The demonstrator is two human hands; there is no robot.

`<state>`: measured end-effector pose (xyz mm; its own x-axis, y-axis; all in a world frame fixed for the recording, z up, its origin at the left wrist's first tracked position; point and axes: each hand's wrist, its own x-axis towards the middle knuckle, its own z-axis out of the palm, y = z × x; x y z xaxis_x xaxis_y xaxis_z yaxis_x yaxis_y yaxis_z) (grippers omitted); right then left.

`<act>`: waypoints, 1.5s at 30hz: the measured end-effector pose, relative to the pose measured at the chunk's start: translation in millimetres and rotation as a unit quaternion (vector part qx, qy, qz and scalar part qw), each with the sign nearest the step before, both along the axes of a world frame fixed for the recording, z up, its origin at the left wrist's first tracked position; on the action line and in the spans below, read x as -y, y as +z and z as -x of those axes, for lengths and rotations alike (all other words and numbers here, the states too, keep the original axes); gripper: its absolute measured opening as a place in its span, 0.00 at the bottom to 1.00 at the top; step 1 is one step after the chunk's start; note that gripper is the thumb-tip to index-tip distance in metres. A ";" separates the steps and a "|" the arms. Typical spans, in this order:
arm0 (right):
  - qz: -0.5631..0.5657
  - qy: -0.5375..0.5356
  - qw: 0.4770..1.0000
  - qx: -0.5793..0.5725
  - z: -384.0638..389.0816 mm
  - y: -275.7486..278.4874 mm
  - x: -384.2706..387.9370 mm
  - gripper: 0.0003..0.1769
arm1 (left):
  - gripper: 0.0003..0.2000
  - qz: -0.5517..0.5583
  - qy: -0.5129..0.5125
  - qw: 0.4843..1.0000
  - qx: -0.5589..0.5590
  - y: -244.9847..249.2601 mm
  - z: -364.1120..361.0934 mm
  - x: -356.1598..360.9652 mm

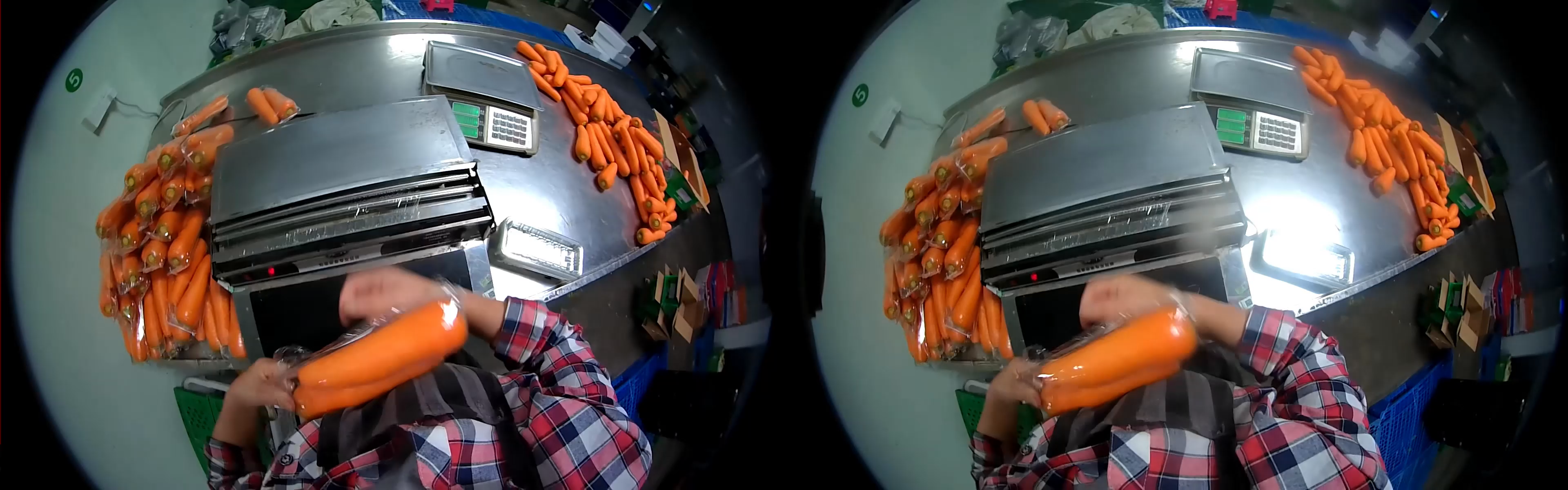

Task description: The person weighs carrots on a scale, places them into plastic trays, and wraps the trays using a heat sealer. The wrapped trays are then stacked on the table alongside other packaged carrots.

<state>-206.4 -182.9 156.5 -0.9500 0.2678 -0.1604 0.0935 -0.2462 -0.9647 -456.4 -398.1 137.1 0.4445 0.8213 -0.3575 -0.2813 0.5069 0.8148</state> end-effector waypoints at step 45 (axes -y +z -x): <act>-0.118 -0.562 0.813 0.097 -118.5 -36.2 1.5 0.11 | 0.15 -0.154 0.676 0.712 0.109 40.1 290.0 -253.5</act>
<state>-88.0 -184.4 120.3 -0.0470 0.9943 -0.0957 0.0942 -0.0910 -0.9914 -746.4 -144.6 177.2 -0.8105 0.5751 -0.1112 -0.4787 -0.5410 0.6915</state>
